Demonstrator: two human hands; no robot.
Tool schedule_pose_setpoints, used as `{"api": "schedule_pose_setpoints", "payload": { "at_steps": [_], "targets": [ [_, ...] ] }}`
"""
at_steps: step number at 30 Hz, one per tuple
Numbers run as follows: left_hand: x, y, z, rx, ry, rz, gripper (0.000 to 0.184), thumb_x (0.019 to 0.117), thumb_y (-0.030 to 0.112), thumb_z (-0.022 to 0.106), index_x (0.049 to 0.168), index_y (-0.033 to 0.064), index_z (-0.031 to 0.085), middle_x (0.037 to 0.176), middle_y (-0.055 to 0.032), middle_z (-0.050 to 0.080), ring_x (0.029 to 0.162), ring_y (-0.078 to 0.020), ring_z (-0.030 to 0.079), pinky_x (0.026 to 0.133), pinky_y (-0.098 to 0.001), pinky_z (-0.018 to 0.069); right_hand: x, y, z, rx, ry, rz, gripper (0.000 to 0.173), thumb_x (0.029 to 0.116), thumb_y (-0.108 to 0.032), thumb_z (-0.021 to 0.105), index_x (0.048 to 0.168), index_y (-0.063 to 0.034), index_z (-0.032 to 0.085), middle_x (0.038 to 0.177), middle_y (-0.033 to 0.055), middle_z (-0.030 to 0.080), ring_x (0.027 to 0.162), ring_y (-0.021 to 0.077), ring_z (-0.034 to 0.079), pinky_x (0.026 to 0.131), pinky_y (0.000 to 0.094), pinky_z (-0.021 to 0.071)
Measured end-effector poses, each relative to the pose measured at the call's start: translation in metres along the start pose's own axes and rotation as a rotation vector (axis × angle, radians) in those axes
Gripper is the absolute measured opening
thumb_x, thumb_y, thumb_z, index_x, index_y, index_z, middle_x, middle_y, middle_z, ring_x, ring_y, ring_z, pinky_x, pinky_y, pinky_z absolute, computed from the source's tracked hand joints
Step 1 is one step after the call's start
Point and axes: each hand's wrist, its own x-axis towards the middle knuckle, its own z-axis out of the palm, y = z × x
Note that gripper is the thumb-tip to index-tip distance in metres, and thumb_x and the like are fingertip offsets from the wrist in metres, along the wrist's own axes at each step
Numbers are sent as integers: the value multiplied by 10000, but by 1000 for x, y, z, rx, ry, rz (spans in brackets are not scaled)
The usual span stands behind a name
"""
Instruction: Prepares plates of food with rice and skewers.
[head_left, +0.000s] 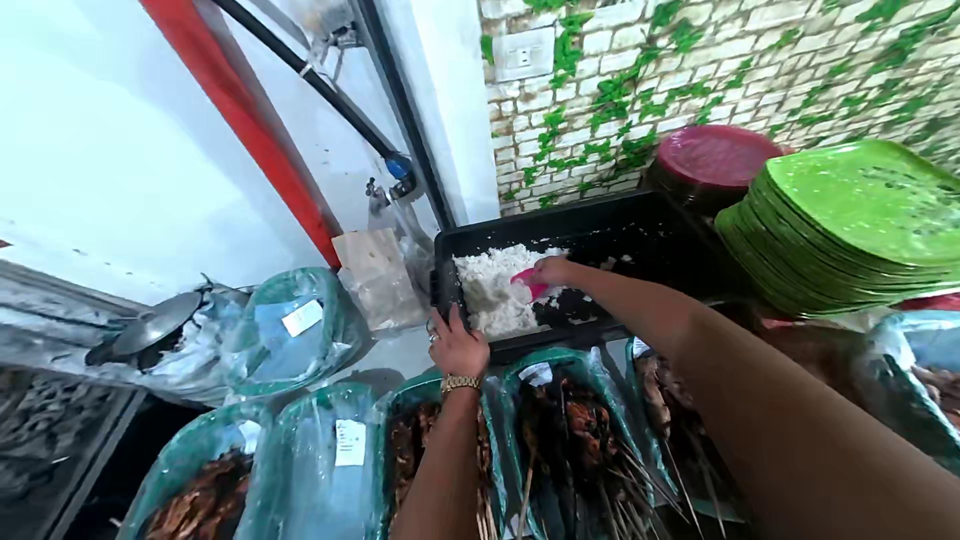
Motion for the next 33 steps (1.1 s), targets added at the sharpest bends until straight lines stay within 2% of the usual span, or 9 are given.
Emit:
{"api": "schedule_pose_setpoints", "payload": {
  "at_steps": [1, 3, 5, 10, 16, 24, 27, 29, 33],
  "targets": [
    [1, -1, 0, 4, 5, 12, 624, 993, 283, 524, 1593, 184, 387, 1702, -186, 189, 1441, -424, 424, 1078, -573, 426, 10, -1, 12, -199, 12, -103, 450, 929, -366, 756, 1187, 0, 709, 1321, 256, 623, 1249, 429, 584, 1029, 649, 464],
    [3, -4, 2, 4, 14, 35, 614, 987, 275, 504, 1586, 181, 404, 1695, -208, 192, 1427, -436, 434, 1064, -575, 433, 25, -3, 34, -519, -29, -237, 402, 870, -280, 815, 1188, -48, 734, 1593, 226, 376, 1451, 440, 385, 1076, 640, 443],
    [5, -7, 6, -5, 47, 54, 614, 969, 268, 499, 1573, 176, 430, 1682, -231, 212, 1403, -445, 459, 1045, -584, 442, 32, 2, 51, -674, -82, -325, 333, 832, -216, 828, 1131, -81, 767, 1630, 202, 324, 1469, 436, 358, 1030, 614, 497],
    [5, -8, 14, -38, 108, 51, 599, 947, 244, 523, 1543, 199, 480, 1676, -230, 234, 1386, -454, 473, 1028, -599, 440, 24, 25, 70, -637, -358, -321, 338, 878, -208, 798, 1146, -11, 737, 1387, 269, 556, 1311, 468, 502, 1073, 634, 426],
    [6, -5, 11, -50, 95, 34, 588, 958, 224, 557, 1540, 192, 480, 1677, -231, 228, 1377, -463, 479, 1040, -616, 429, 3, 16, 39, -474, -395, -302, 199, 869, -156, 807, 917, 23, 736, 931, 217, 698, 946, 400, 667, 860, 634, 509],
    [8, -8, 15, -45, 126, 65, 577, 955, 229, 517, 1530, 192, 489, 1673, -232, 235, 1374, -472, 475, 1026, -624, 430, -42, 2, -5, -318, -415, -418, 242, 839, -159, 847, 886, 39, 716, 951, 206, 694, 921, 353, 664, 847, 586, 523],
    [7, -6, 12, -39, 88, 45, 580, 969, 233, 513, 1545, 190, 467, 1687, -216, 205, 1389, -470, 456, 1036, -627, 420, -58, -8, -29, -270, -456, -433, 276, 855, -173, 839, 928, 61, 710, 1196, 241, 656, 1090, 372, 632, 947, 576, 492],
    [8, -4, 10, -33, 65, 33, 575, 982, 235, 514, 1552, 188, 455, 1693, -210, 192, 1407, -466, 437, 1049, -625, 415, -70, -9, -43, -196, -455, -371, 273, 890, -152, 802, 981, 81, 695, 1231, 243, 641, 1115, 354, 623, 965, 541, 489],
    [9, -2, 8, -20, 52, 22, 563, 999, 259, 514, 1554, 187, 450, 1690, -207, 207, 1432, -452, 418, 1068, -613, 413, -96, -1, -67, 348, -377, 79, 304, 1060, -163, 546, 1273, 53, 559, 1226, 216, 599, 1091, 269, 601, 973, 461, 492]
  ]
}}
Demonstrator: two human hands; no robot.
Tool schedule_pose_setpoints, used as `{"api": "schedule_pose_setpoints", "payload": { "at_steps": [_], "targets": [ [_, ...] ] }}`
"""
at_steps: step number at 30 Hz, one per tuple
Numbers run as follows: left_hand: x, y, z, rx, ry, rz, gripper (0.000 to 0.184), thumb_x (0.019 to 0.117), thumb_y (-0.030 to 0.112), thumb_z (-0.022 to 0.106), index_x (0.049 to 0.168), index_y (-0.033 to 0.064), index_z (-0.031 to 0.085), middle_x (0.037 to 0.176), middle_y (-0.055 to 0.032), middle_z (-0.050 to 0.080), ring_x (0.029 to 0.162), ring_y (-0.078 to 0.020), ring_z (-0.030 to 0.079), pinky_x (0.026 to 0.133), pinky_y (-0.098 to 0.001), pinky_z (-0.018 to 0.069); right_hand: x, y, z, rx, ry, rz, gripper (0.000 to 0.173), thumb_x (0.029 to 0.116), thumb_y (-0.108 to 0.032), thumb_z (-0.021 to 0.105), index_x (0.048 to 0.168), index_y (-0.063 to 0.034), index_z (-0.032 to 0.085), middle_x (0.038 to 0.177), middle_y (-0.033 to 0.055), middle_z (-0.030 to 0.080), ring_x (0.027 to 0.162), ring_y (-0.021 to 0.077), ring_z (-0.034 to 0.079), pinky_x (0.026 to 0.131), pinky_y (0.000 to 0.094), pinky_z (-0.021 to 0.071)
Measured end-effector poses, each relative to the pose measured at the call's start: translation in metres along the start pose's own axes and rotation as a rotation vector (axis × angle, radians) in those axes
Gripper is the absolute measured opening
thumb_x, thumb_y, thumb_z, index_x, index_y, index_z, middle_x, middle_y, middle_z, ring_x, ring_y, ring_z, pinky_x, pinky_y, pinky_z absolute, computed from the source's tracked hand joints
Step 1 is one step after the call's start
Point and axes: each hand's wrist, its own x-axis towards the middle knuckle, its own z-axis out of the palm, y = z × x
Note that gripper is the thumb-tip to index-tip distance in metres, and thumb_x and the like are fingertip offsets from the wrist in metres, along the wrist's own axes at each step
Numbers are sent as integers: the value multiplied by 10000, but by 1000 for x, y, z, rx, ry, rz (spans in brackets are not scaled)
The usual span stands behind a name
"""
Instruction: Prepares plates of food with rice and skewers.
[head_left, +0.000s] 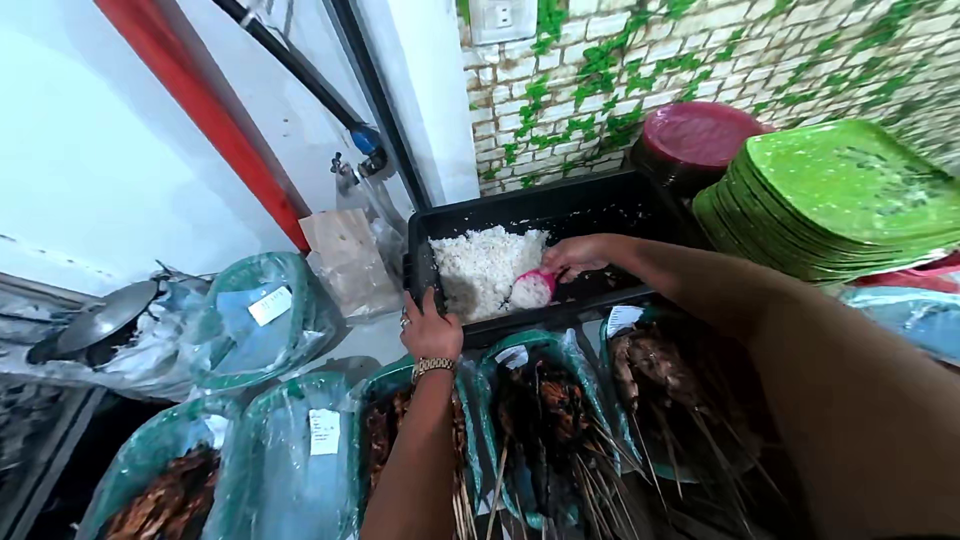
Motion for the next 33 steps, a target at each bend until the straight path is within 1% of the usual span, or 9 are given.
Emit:
{"api": "schedule_pose_setpoints", "payload": {
  "at_steps": [2, 4, 6, 10, 17, 21, 24, 27, 33],
  "targets": [
    [0, 3, -2, 17, -15, -8, 562, 1006, 277, 514, 1557, 192, 445, 1694, -198, 204, 1434, -447, 423, 1068, -604, 420, -5, 17, -9, 295, 92, 54, 401, 1081, -294, 501, 1362, -10, 539, 1238, 182, 593, 1076, 257, 613, 948, 440, 517],
    [-2, 5, -3, 31, -25, -11, 565, 1010, 287, 512, 1562, 192, 438, 1696, -189, 204, 1423, -439, 440, 1062, -603, 427, -13, 29, -13, 526, 174, 49, 401, 1081, -376, 439, 1261, -33, 543, 1116, 144, 583, 946, 239, 612, 845, 411, 533],
    [-4, 1, -3, 31, -13, -5, 572, 1010, 294, 526, 1565, 192, 434, 1694, -191, 211, 1421, -445, 444, 1063, -615, 429, -18, 37, -10, 668, 215, -23, 343, 1066, -361, 403, 1162, -59, 534, 1054, 128, 607, 884, 232, 639, 803, 404, 554],
    [-11, 0, 1, -30, 59, 82, 575, 1002, 253, 547, 1557, 143, 448, 1674, -234, 244, 1426, -493, 428, 1065, -666, 422, -42, 29, 2, 913, 382, -179, 382, 1066, -336, 480, 1285, -29, 540, 1150, 163, 629, 955, 238, 661, 832, 388, 571],
    [-8, 1, -3, 25, 27, 61, 592, 1038, 257, 525, 1592, 117, 370, 1660, -288, 226, 1412, -564, 399, 1058, -740, 372, -200, 7, -78, 896, 563, -434, 391, 1087, -373, 475, 1271, -32, 529, 1137, 144, 618, 956, 224, 658, 845, 384, 574],
    [-14, 18, -9, 65, 121, 200, 695, 1012, 226, 578, 1617, 54, 282, 1660, -347, 131, 1494, -585, 227, 1112, -834, 162, -301, 43, -143, 546, 841, -327, 440, 1083, -385, 478, 1394, -78, 536, 1248, 126, 630, 1068, 233, 654, 887, 422, 563],
    [-51, 108, -26, -11, 87, 511, 614, 1028, 261, 572, 1553, -4, 399, 1602, -335, 320, 1467, -549, 330, 1139, -764, 247, -333, 83, -183, 17, 1015, -132, 453, 1072, -364, 536, 1354, -13, 578, 1342, 225, 601, 1209, 344, 613, 997, 552, 510],
    [-101, 241, -23, -105, -301, 616, 521, 1096, 366, 454, 1477, 13, 498, 1453, -243, 556, 1365, -385, 533, 1156, -560, 405, -321, 123, -207, -508, 1057, -51, 371, 983, -356, 682, 1175, -40, 706, 1455, 296, 476, 1309, 468, 513, 1030, 640, 465],
    [-164, 416, 37, -369, -706, 519, 644, 1092, 540, 365, 1252, -17, 648, 1183, -217, 687, 1075, -318, 685, 977, -508, 536, -285, 147, -217, -899, 940, -69, 308, 910, -251, 782, 1142, -53, 742, 1667, 225, 204, 1515, 455, 249, 1070, 613, 467]
  ]
}}
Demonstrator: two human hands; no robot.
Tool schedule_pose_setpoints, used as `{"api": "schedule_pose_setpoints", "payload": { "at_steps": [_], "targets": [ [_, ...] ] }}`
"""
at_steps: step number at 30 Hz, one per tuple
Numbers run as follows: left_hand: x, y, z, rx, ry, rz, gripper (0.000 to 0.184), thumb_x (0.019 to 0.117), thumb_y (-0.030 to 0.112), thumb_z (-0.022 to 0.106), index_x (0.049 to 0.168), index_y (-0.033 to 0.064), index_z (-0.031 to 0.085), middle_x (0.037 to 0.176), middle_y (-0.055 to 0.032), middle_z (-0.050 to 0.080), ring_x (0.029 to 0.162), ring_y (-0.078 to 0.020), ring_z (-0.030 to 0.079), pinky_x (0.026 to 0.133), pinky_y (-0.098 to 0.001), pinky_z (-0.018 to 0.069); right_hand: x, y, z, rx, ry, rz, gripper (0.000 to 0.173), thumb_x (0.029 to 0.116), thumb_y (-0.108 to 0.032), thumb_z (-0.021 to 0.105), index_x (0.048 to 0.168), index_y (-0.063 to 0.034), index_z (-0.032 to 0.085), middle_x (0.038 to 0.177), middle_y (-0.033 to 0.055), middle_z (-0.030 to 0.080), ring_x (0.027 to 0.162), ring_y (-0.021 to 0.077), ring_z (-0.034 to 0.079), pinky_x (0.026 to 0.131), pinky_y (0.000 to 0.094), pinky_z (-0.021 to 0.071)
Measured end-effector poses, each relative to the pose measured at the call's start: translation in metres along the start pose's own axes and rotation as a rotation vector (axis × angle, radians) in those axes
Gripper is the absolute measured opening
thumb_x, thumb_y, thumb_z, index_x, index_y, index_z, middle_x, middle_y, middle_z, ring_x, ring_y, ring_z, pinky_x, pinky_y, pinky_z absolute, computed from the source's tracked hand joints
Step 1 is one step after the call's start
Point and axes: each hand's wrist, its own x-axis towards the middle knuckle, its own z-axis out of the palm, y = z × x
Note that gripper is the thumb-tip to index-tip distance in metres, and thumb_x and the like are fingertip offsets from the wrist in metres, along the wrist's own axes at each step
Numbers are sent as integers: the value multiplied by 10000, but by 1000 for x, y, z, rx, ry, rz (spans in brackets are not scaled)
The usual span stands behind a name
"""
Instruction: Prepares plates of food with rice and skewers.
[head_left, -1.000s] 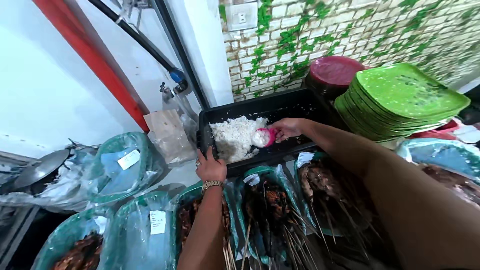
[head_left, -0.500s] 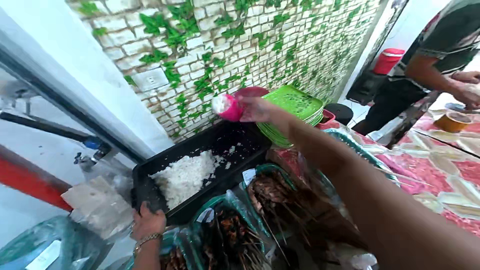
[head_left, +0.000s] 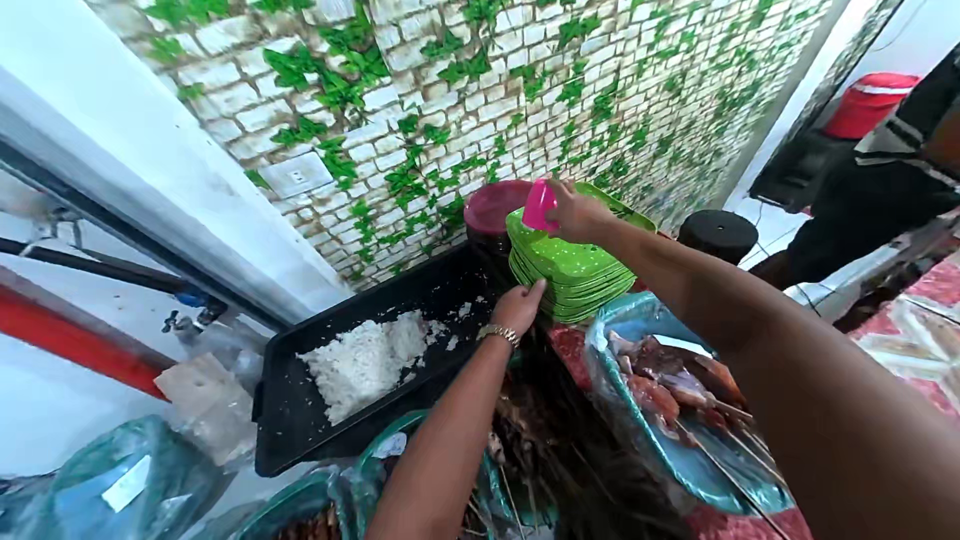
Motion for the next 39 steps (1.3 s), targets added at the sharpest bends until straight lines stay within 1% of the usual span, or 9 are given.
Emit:
{"api": "schedule_pose_setpoints", "payload": {
  "at_steps": [4, 8, 11, 14, 20, 26, 30, 37, 39],
  "targets": [
    [23, 34, 25, -145, -15, -152, 745, 1057, 646, 336, 1103, -8, 690, 931, -141, 706, 783, -223, 672, 748, -402, 555, 0, 9, 11, -47, 42, -74, 253, 917, -219, 770, 1098, -43, 756, 1683, 189, 189, 1532, 423, 236, 1013, 582, 522],
    [30, 43, 23, -235, -8, -234, 547, 1084, 495, 434, 1077, -1, 663, 828, -85, 674, 644, -156, 629, 626, -321, 541, -4, 16, 19, -41, 121, -115, 227, 914, -185, 767, 1084, -34, 753, 1686, 190, 193, 1527, 437, 249, 1002, 597, 520],
    [30, 52, 17, -246, -31, -266, 466, 1106, 390, 390, 1012, 3, 632, 720, -53, 633, 546, -127, 592, 545, -285, 524, -7, 15, 14, -8, 156, -118, 201, 911, -156, 766, 1069, -32, 750, 1673, 205, 219, 1536, 436, 225, 1039, 589, 499],
    [27, 57, 14, -259, -69, -290, 471, 1105, 383, 385, 1013, 8, 654, 763, -63, 678, 585, -132, 620, 580, -294, 527, -10, 15, 6, -6, 159, -109, 209, 916, -186, 764, 1065, -41, 746, 1672, 210, 212, 1539, 432, 218, 1020, 571, 517],
    [24, 45, 22, -562, -80, -348, 411, 1081, 393, 452, 997, 35, 636, 779, -69, 667, 598, -146, 612, 552, -279, 503, -63, 14, -17, 40, 143, -147, 206, 885, -213, 801, 1009, -53, 764, 1651, 214, 264, 1536, 419, 235, 1086, 547, 480],
    [9, 49, 28, -477, -128, -251, 458, 1117, 393, 366, 1177, 29, 638, 914, -76, 737, 685, -138, 662, 615, -282, 518, -83, 21, -27, 238, 312, -86, 247, 889, -280, 798, 974, -54, 745, 1595, 266, 338, 1437, 463, 393, 1072, 603, 462],
    [2, 37, 36, -647, -50, -220, 343, 1107, 333, 410, 1067, 62, 615, 773, -35, 639, 534, -89, 524, 488, -224, 427, -83, 11, -30, 305, 247, -64, 315, 885, -353, 800, 964, -57, 728, 1532, 275, 410, 1380, 446, 468, 1041, 591, 492],
    [-78, 22, 23, -538, -29, 15, 336, 1103, 256, 420, 992, 28, 640, 719, -14, 609, 544, -82, 526, 512, -229, 448, -142, -40, -84, 283, 249, -19, 365, 929, -423, 729, 1054, -80, 731, 1461, 247, 509, 1328, 411, 531, 1027, 598, 494],
    [-112, 20, 25, -490, -62, 91, 329, 1097, 279, 429, 990, 65, 656, 722, 12, 631, 535, -60, 524, 503, -218, 445, -182, -55, -102, 264, 230, -12, 376, 959, -413, 694, 1082, -60, 737, 1368, 224, 589, 1294, 362, 554, 1053, 520, 472]
  ]
}}
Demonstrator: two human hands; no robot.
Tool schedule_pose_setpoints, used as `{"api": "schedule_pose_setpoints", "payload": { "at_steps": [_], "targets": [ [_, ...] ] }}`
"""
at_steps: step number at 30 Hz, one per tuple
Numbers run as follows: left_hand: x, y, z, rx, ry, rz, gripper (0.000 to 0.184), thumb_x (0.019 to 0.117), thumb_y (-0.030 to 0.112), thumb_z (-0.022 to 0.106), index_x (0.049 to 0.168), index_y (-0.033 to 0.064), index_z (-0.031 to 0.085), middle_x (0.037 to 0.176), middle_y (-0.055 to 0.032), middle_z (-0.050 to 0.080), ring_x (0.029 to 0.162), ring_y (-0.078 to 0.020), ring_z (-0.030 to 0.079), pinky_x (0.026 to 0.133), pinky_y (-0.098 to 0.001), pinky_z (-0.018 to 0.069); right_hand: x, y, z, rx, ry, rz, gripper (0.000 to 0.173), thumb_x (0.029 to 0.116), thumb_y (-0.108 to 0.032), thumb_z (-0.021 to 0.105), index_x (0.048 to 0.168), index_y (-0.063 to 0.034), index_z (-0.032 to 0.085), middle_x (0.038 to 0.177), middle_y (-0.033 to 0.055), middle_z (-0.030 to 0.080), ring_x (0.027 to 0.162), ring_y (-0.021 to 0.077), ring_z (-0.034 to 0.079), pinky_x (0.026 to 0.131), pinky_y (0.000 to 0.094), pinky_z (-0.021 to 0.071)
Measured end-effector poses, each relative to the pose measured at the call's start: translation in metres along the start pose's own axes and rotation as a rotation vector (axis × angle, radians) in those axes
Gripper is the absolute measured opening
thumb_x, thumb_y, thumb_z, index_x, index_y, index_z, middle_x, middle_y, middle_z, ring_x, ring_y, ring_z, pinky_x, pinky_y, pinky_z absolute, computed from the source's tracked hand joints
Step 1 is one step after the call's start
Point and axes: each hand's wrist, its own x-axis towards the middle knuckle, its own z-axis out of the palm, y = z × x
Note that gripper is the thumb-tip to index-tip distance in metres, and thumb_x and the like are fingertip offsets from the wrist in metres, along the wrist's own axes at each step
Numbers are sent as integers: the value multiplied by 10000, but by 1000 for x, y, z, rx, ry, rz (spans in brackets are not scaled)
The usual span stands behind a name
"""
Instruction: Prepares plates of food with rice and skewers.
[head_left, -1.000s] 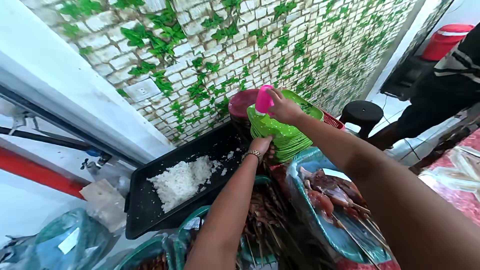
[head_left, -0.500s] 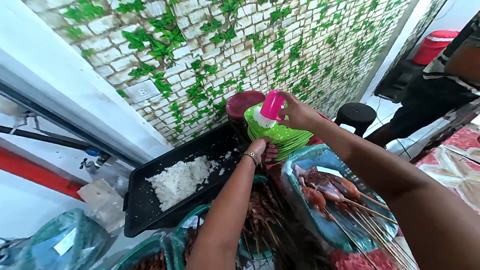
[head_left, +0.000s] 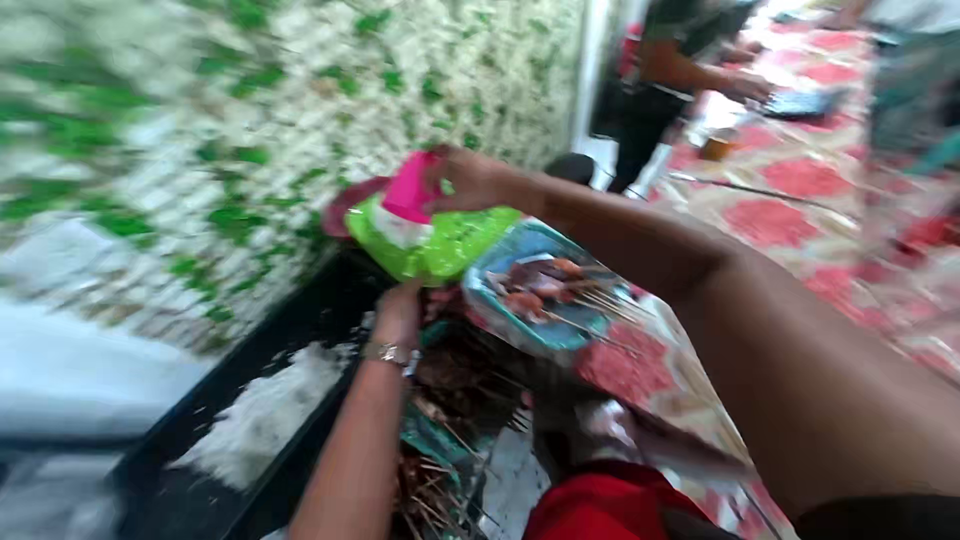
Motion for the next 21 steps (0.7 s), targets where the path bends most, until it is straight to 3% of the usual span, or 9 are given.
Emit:
{"api": "schedule_pose_setpoints", "payload": {
  "at_steps": [4, 7, 10, 13, 16, 19, 21],
  "targets": [
    [-74, 11, 20, -23, -107, 67, 301, 1109, 249, 388, 986, 92, 613, 713, 25, 616, 539, -56, 543, 508, -214, 473, -85, -52, -58, 109, 132, 54, 282, 960, -296, 697, 1048, -29, 717, 1289, 176, 624, 1212, 234, 598, 1023, 369, 488],
    [-131, 14, 50, -71, -243, 91, 324, 1118, 226, 360, 973, 75, 608, 680, 9, 612, 509, -62, 542, 481, -205, 473, -157, -82, -91, 170, 121, 178, 262, 980, -235, 667, 1107, -8, 701, 1306, 158, 630, 1197, 191, 611, 1013, 352, 492],
    [-183, 5, 93, -73, -390, 30, 316, 1114, 208, 364, 963, 58, 597, 666, 5, 603, 527, -68, 552, 504, -217, 485, -243, -104, -126, 401, 328, 389, 259, 1000, -179, 632, 1195, -9, 651, 1140, 61, 676, 1024, 92, 654, 895, 295, 563],
    [-236, -13, 143, -98, -563, -115, 282, 1117, 173, 390, 1037, 16, 610, 728, -15, 651, 586, -69, 607, 546, -214, 525, -340, -108, -154, 581, 645, 579, 280, 1021, -205, 586, 1262, -64, 604, 1182, 24, 659, 1077, 124, 655, 909, 365, 585],
    [-277, -46, 195, -107, -728, -208, 308, 1119, 172, 385, 1022, 11, 629, 720, 5, 658, 587, -48, 612, 551, -207, 530, -435, -96, -167, 646, 925, 665, 214, 1058, -230, 470, 1215, -124, 570, 1132, -18, 680, 1074, 144, 667, 915, 412, 577],
    [-303, -90, 247, -68, -801, -336, 311, 1124, 196, 383, 1048, 0, 612, 738, -2, 648, 613, -54, 616, 590, -213, 535, -524, -75, -164, 712, 1131, 735, 212, 1069, -233, 430, 1189, -132, 572, 1117, 1, 687, 1086, 181, 675, 937, 454, 572],
    [-313, -125, 280, -62, -783, -424, 302, 1126, 210, 387, 1091, -10, 591, 767, -14, 637, 627, -63, 612, 611, -217, 538, -581, -53, -151, 813, 1217, 754, 224, 1093, -226, 406, 1251, -140, 538, 1142, 12, 680, 1102, 195, 678, 956, 470, 569]
  ]
}}
